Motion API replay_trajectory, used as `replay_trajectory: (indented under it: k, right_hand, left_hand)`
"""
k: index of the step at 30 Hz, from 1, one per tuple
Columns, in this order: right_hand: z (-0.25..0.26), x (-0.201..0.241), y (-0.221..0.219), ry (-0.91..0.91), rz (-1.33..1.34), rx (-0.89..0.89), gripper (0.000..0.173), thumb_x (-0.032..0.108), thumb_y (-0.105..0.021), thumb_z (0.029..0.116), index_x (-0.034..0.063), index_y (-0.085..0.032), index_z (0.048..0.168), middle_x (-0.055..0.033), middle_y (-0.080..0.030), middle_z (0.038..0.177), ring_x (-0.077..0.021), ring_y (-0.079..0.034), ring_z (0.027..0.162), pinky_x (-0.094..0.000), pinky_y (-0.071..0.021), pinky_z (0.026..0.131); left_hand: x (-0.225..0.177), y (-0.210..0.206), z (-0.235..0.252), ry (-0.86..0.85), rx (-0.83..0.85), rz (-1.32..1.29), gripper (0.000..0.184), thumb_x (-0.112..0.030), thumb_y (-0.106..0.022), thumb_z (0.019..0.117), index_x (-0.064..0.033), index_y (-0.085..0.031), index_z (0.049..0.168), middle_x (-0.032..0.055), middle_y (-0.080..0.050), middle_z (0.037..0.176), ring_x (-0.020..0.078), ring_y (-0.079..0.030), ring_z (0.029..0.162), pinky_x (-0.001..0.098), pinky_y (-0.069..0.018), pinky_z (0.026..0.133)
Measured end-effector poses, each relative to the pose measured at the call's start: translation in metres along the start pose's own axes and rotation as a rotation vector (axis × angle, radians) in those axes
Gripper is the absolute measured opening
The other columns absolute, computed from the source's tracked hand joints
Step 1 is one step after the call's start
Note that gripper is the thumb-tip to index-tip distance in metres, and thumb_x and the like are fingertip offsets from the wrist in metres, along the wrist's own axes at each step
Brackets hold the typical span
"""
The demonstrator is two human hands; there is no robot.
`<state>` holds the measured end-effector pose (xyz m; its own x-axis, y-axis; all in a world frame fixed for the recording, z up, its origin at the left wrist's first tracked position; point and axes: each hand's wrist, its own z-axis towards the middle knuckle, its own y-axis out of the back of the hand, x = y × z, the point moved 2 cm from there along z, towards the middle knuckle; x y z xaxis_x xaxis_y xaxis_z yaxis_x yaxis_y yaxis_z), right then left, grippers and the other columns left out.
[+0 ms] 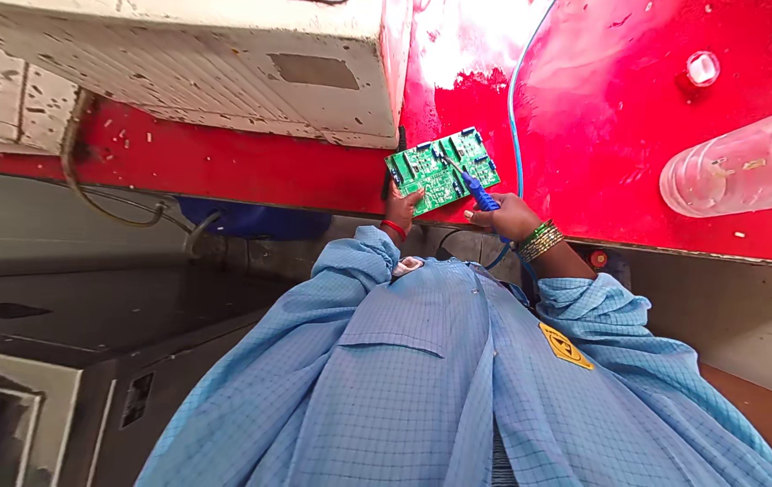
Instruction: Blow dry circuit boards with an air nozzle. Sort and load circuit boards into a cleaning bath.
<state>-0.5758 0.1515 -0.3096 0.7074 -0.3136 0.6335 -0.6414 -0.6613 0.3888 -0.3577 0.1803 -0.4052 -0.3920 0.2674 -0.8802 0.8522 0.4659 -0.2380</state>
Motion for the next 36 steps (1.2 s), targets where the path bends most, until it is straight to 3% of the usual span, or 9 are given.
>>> replay_trajectory:
  k: [10, 13, 18, 27, 36]
  right_hand:
    - [-0.025, -0.033, 0.014, -0.03, 0.04, -0.062, 0.037, 0.033, -0.072, 0.0963, 0.0048, -0.067, 0.12, -0.0105, -0.066, 0.09, -0.018, -0.06, 0.073, -0.04, -0.0506, 0.07]
    - [-0.036, -0.047, 0.018, -0.051, 0.05, -0.064, 0.037, 0.031, -0.072, 0.0964, 0.0049, -0.066, 0.121, -0.011, -0.068, 0.093, -0.0186, -0.063, 0.078, -0.0414, -0.0523, 0.075]
    - [-0.051, -0.062, 0.014, -0.044, 0.016, -0.058, 0.039, 0.034, -0.072, 0.0958, 0.0056, -0.066, 0.122, -0.009, -0.067, 0.091, -0.0169, -0.06, 0.077, -0.0406, -0.0501, 0.074]
    - [-0.067, -0.068, 0.004, -0.071, 0.01, 0.026, 0.044, 0.035, -0.073, 0.0949, 0.0066, -0.064, 0.127, -0.0102, -0.069, 0.104, -0.0164, -0.065, 0.087, -0.0394, -0.0535, 0.082]
    - [-0.056, -0.049, -0.003, -0.045, -0.03, 0.039, 0.042, 0.034, -0.073, 0.0961, 0.0057, -0.065, 0.125, -0.0118, -0.067, 0.097, -0.0199, -0.062, 0.082, -0.0436, -0.0506, 0.079]
  left_hand:
    - [0.004, 0.003, 0.003, -0.014, 0.01, 0.024, 0.083, 0.009, -0.063, 0.0928, -0.0027, -0.014, 0.159, 0.0233, -0.045, 0.148, 0.0258, -0.059, 0.124, 0.039, -0.0535, 0.102]
    - [0.004, 0.002, 0.001, -0.016, 0.0, 0.036, 0.082, 0.009, -0.063, 0.0931, -0.002, -0.014, 0.159, 0.0237, -0.045, 0.148, 0.0257, -0.059, 0.125, 0.0378, -0.0528, 0.103]
    - [0.005, 0.001, 0.002, -0.031, -0.013, 0.037, 0.077, 0.008, -0.06, 0.0944, -0.0009, -0.018, 0.158, 0.0235, -0.046, 0.147, 0.0253, -0.059, 0.124, 0.0377, -0.0527, 0.102]
    - [0.005, 0.001, 0.002, -0.028, -0.015, 0.043, 0.077, 0.008, -0.06, 0.0946, -0.0012, -0.017, 0.158, 0.0237, -0.044, 0.149, 0.0256, -0.057, 0.126, 0.0376, -0.0517, 0.104]
    - [0.003, 0.001, 0.001, -0.023, -0.014, 0.067, 0.079, 0.007, -0.06, 0.0953, -0.0014, -0.015, 0.159, 0.0239, -0.043, 0.151, 0.0264, -0.056, 0.129, 0.0389, -0.0509, 0.105]
